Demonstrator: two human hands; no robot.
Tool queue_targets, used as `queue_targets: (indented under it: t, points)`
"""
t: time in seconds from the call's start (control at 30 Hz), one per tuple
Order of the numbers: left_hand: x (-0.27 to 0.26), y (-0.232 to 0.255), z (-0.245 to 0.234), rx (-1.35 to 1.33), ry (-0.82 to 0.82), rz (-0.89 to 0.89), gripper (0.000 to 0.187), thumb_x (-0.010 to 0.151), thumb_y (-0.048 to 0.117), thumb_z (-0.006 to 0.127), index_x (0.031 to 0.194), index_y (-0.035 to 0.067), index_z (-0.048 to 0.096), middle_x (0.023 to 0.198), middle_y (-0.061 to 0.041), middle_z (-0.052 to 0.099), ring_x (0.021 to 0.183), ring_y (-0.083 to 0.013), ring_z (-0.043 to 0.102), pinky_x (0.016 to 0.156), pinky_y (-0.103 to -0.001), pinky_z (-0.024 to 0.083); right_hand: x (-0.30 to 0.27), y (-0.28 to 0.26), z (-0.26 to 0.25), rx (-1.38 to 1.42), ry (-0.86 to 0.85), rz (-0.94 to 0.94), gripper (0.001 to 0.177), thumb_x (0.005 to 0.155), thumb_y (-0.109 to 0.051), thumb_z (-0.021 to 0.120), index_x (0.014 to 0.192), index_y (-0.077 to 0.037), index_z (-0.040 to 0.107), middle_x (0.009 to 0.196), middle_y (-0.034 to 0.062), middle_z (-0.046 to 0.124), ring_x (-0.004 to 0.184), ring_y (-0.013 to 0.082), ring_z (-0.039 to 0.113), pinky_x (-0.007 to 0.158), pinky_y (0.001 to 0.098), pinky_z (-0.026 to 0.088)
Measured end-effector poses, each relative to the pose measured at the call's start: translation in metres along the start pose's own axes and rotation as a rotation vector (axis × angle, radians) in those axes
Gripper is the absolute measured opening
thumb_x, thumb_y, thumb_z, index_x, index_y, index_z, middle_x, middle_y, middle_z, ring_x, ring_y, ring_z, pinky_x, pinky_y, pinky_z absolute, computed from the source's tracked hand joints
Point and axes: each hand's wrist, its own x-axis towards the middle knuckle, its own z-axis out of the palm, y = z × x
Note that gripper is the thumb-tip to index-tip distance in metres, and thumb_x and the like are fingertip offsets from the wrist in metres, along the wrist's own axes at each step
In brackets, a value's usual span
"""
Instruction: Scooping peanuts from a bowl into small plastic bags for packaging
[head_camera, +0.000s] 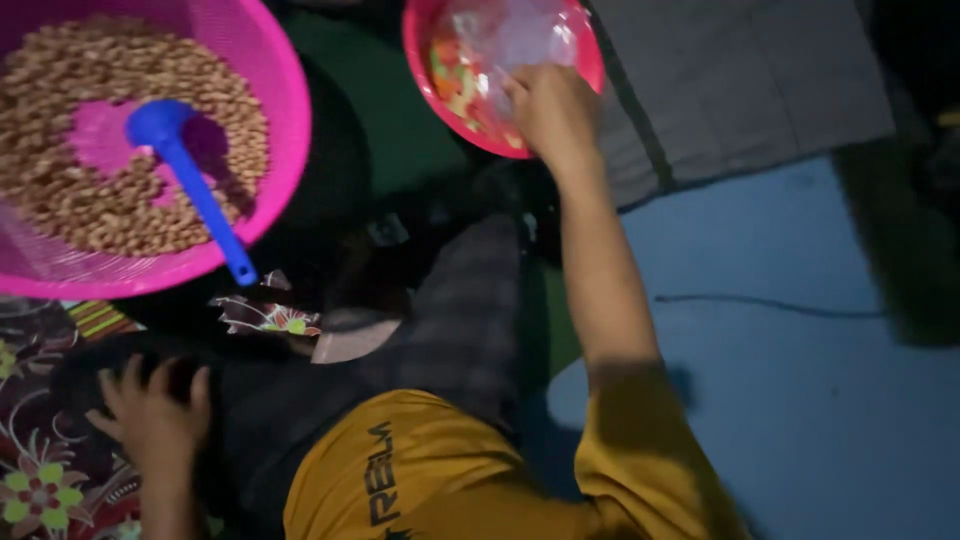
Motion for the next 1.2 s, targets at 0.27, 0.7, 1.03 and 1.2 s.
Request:
queue_targets:
  t: [0.27,0.7,1.03,1.2]
  points:
    - [0.032,0.23,-0.109,-0.952,-0.253,0.543,0.034,0.075,0.008,0.062,0.108,0.016,0.062,0.101,-0.002,0.066,0.096,-0.0229,0.058,0.088,-0.031,0.042,0.001,-0.009,0.02,-0.194,0.181,-0.043,0.014,0.078,-0.025,0.064,0.077,-0.014,0.071,0.074,0.0106,0.064,0.067,0.0358,0.061,0.047,0.0481,0.047]
    - [0.049,0.4,-0.174,-1.048,-0.276,1.223,0.09,0.078,0.01,0.059,0.147,0.008,0.002,0.156,-0.013,0.011,0.145,-0.0414,0.002,0.118,-0.056,0.01,-0.015,-0.021,0.031,-0.456,0.532,-0.23,0.008,0.069,-0.019,0.058,0.066,-0.02,0.064,0.068,0.0006,0.059,0.065,0.0224,0.057,0.051,0.0352,0.045]
    - [0.065,0.325,-0.166,-1.138,-0.09,0.928,0.054,0.084,0.004,0.061,0.133,0.0,0.037,0.134,-0.018,0.044,0.131,-0.0384,0.037,0.112,-0.047,0.03,-0.047,-0.008,0.001,0.716,0.379,-0.016,0.014,0.083,-0.015,0.06,0.092,-0.009,0.068,0.088,0.0038,0.07,0.075,0.0128,0.066,0.065,0.0227,0.052]
    - [0.076,0.298,-0.17,-1.202,0.048,0.717,0.047,0.075,0.004,0.071,0.119,-0.001,0.054,0.113,-0.014,0.054,0.111,-0.0386,0.053,0.095,-0.047,0.041,-0.093,-0.034,-0.01,1.171,0.124,0.143,0.01,0.087,-0.017,0.063,0.084,-0.009,0.068,0.053,0.0008,0.051,0.059,0.0099,0.053,0.058,0.0224,0.044]
